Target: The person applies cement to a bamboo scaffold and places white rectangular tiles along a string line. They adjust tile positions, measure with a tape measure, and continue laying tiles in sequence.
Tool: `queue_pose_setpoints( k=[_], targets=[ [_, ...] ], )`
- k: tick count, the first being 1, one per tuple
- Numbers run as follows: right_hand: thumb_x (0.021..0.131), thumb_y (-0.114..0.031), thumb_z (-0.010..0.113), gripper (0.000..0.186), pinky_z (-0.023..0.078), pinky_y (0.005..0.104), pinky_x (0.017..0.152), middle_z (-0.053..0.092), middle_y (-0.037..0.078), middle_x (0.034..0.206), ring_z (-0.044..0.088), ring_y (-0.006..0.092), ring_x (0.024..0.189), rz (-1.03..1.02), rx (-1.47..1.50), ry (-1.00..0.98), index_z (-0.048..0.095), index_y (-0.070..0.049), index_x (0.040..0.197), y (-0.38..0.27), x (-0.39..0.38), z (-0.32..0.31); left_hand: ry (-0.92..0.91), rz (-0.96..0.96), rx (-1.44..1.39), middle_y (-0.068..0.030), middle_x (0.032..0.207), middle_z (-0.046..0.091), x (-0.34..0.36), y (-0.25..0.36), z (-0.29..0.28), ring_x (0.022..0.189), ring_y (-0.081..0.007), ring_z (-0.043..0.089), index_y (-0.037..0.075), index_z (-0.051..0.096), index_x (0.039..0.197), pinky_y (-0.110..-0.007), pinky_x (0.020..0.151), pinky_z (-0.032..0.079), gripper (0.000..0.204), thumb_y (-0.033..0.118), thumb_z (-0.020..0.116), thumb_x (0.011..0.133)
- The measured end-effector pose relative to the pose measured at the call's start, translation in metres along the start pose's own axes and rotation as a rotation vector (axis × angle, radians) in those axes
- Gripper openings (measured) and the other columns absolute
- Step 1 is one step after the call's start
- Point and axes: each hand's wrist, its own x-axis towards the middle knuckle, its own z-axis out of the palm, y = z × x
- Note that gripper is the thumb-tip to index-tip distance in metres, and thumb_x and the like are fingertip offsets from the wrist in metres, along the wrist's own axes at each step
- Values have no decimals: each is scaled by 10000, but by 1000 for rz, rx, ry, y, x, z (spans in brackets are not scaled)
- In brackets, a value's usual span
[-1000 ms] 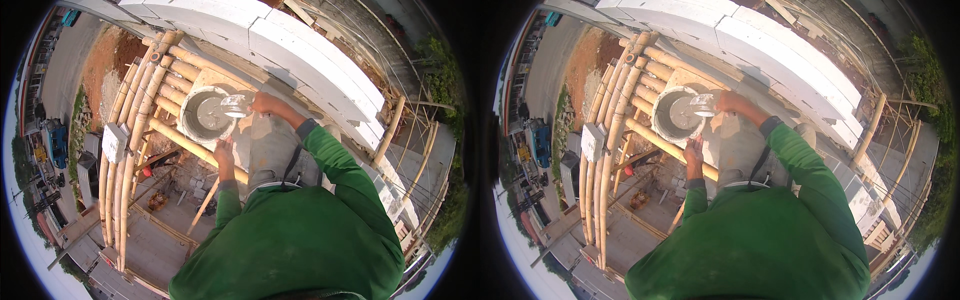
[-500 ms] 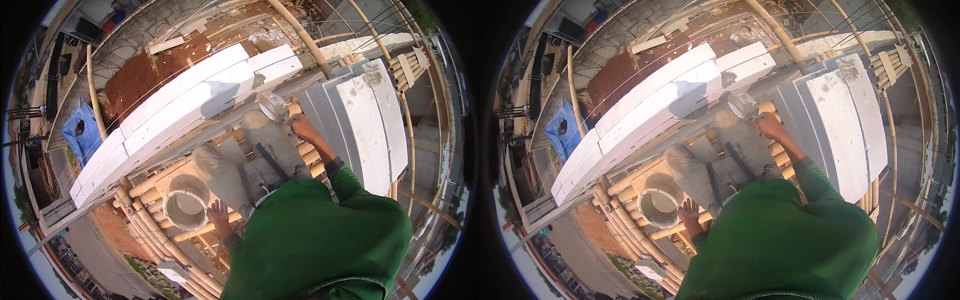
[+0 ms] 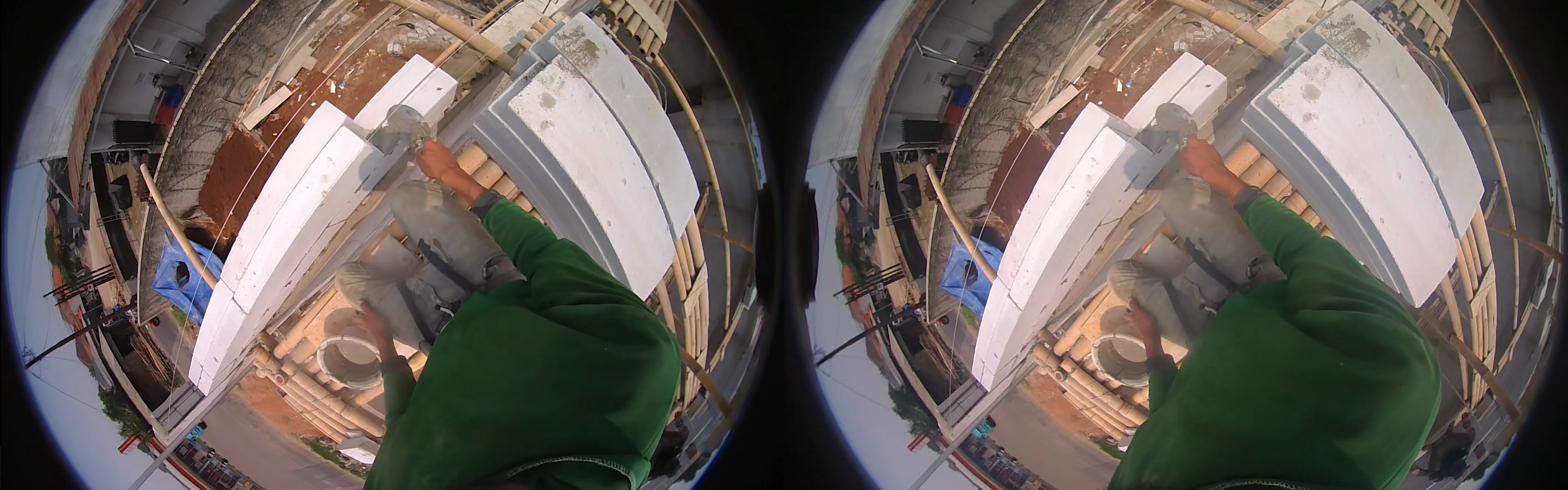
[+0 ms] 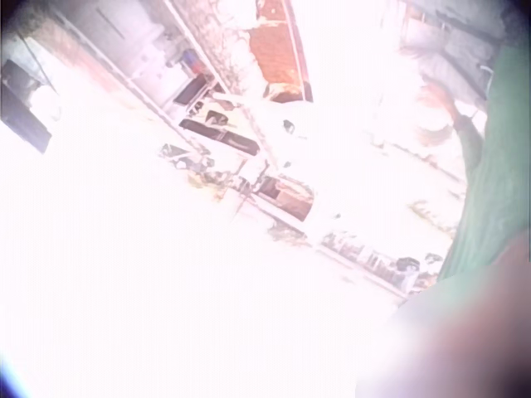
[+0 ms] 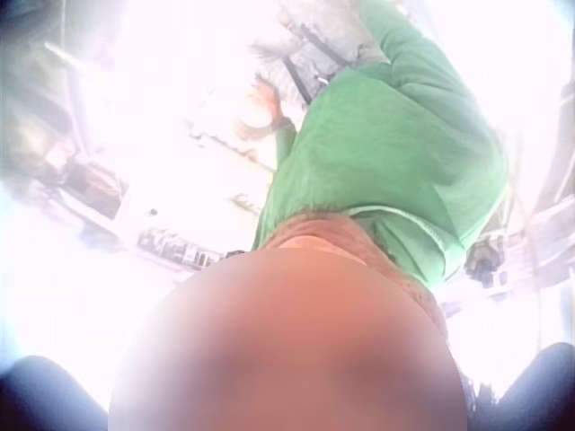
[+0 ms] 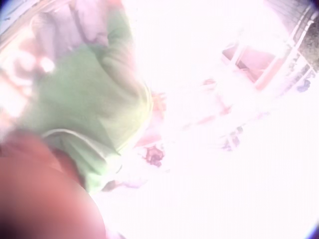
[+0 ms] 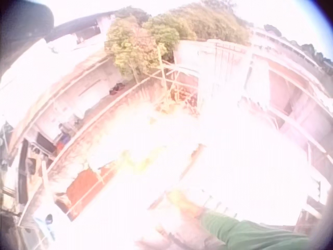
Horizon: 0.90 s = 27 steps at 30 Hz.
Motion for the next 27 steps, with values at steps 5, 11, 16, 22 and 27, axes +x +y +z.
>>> queue_pose_setpoints(
  k=[5, 11, 16, 22, 27],
  targets=[
    [926, -190, 589, 291, 536, 540, 995, 710, 302, 1211, 684, 494, 1129, -108, 44, -69, 725, 1, 1098, -11, -7, 2, -45, 106, 167, -429, 1515, 382, -3, 2, -4, 1408, -576, 385, -98, 434, 1473, -597, 1142, 345, 768, 567, 399, 1090],
    [951, -234, 572, 393, 524, 526, 979, 705, 345, 1123, 677, 506, 1107, -375, -159, -185, 655, 82, 1168, -12, -2, 0, -45, 141, 224, -422, 1483, 435, -5, 7, -7, 1400, -550, 429, -146, 406, 1463, -563, 1151, 355, 823, 574, 443, 1065],
    [949, -280, 630, 405, 513, 495, 982, 701, 358, 1094, 670, 498, 1105, -346, 0, -239, 680, 61, 1163, 18, 35, 4, 46, -75, -49, -415, 1473, 460, -7, 14, -4, 1401, -544, 435, -154, 394, 1473, -553, 1157, 349, 832, 560, 477, 1053],
    [970, -282, 664, 313, 504, 417, 549, 673, 166, 802, 646, 299, 630, -265, 166, -360, 704, -6, 1113, 38, 58, -28, 55, -39, -54, -398, 1490, 447, -15, 19, -3, 1396, -527, 447, -151, 394, 1477, -551, 1158, 349, 837, 561, 480, 1045],
    [1006, -271, 616, 201, 313, 294, 349, 538, 0, 690, 449, 95, 432, 48, 617, -486, 648, -78, 1050, 31, -4, -76, 82, -10, -50, -371, 1499, 449, -25, 35, -8, 1386, -520, 457, -96, 403, 1510, -559, 1158, 354, 832, 582, 482, 1035]
  ],
)
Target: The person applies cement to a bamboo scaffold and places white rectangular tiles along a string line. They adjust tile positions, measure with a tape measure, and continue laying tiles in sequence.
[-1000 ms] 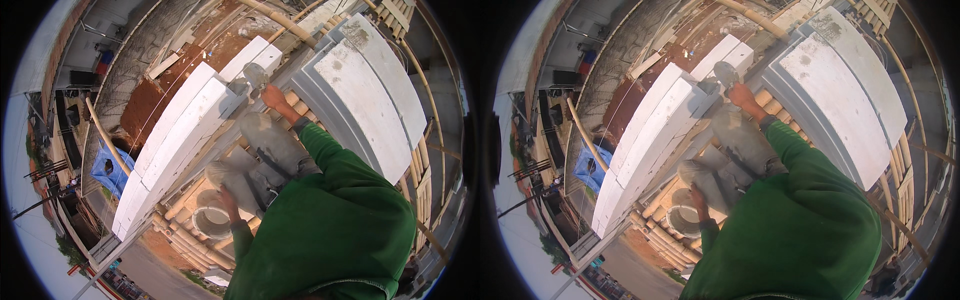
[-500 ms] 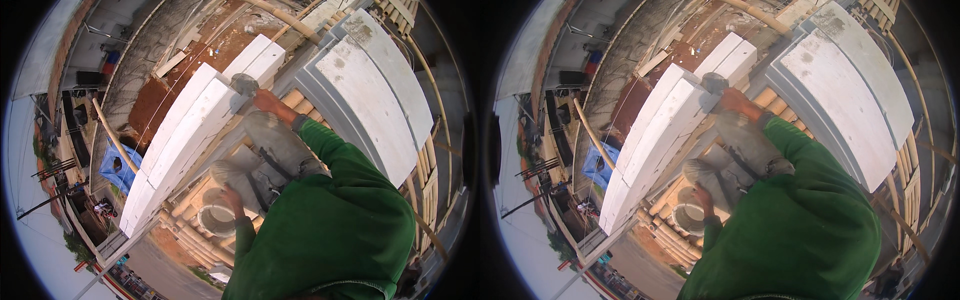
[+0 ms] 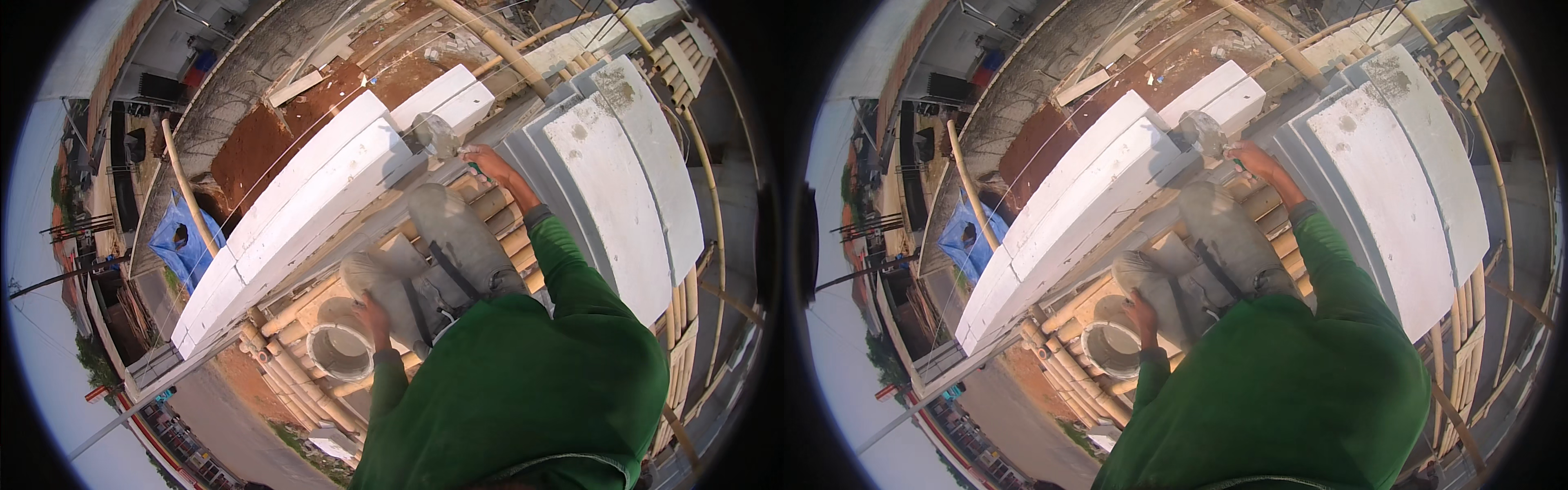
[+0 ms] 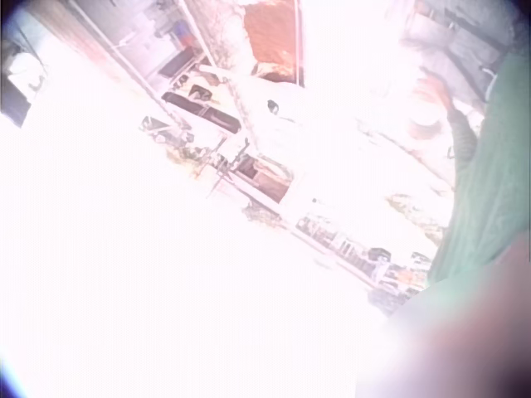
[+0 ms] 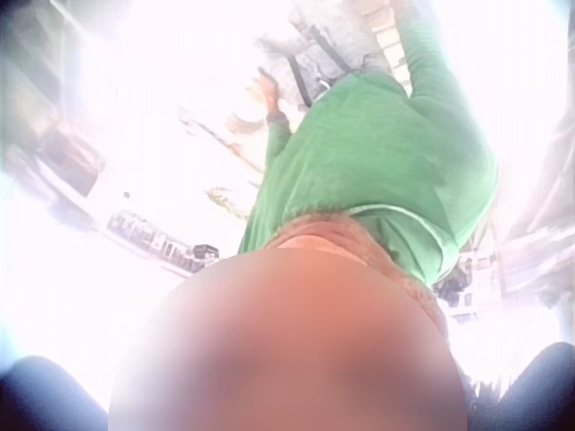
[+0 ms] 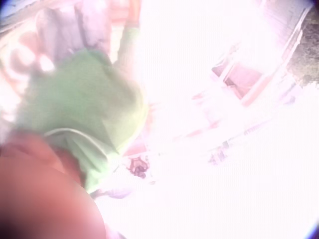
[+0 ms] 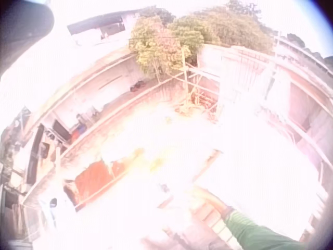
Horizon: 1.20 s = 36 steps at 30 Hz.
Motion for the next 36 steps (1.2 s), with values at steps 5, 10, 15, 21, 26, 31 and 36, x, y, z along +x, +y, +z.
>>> queue_pose_setpoints(
  k=[5, 10, 15, 21, 26, 31, 36],
  targets=[
    [1009, -280, 593, 162, 320, 269, 359, 528, -33, 681, 436, 71, 428, 146, 1, 65, 597, -122, 1047, -13, -83, 27, 32, -173, 172, -307, 1522, 458, -15, 35, 7, 1395, -487, 481, -49, 377, 1545, -590, 1132, 388, 854, 603, 512, 1009],
    [1033, -250, 572, 147, 333, 266, 341, 533, -10, 655, 440, 89, 402, 173, -42, -144, 575, -111, 1082, -30, -118, 105, 270, -8, 345, -345, 1463, 457, -32, 59, 23, 1328, -551, 467, -96, 384, 1516, -671, 1122, 340, 941, 634, 553, 948],
    [1031, -233, 583, 167, 333, 267, 346, 552, -2, 686, 465, 95, 421, 140, -358, -515, 580, -85, 1108, -46, -108, 225, 375, -31, 243, -364, 1439, 457, -36, 68, 14, 1311, -575, 456, -111, 404, 1488, -669, 1133, 318, 912, 589, 573, 929],
    [992, -237, 609, 271, 501, 418, 585, 633, 144, 736, 653, 274, 639, -611, -977, -908, 596, 19, 1080, -27, -122, 365, 511, -19, 252, -386, 1471, 432, -34, 62, 35, 1311, -568, 458, -74, 432, 1475, -664, 1136, 321, 758, 464, 592, 966],
    [989, -326, 556, 415, 507, 459, 790, 659, 199, 988, 646, 370, 861, -772, -860, -1078, 589, -23, 1271, 12, -142, 425, 694, 53, 344, -361, 1483, 462, -28, 44, 58, 1330, -520, 479, -37, 470, 1457, -656, 1146, 320, 635, 382, 606, 1000],
    [983, -526, 435, 595, 432, 482, 948, 546, 161, 1153, 528, 339, 1023, 433, 396, -958, 507, -51, 1333, 77, -90, 392, 637, 60, 265, -341, 1490, 471, -33, 46, 61, 1346, -501, 481, -23, 510, 1428, -641, 1155, 325, 577, 359, 612, 1007],
    [970, -684, 407, 678, 400, 450, 945, 484, 79, 1163, 465, 258, 1046, 441, 1314, -1214, 470, -75, 1262, 168, -69, 392, 536, 276, 206, -321, 1497, 481, -37, 46, 56, 1363, -483, 482, -9, 550, 1398, -625, 1163, 329, 521, 337, 618, 1014]
  ],
)
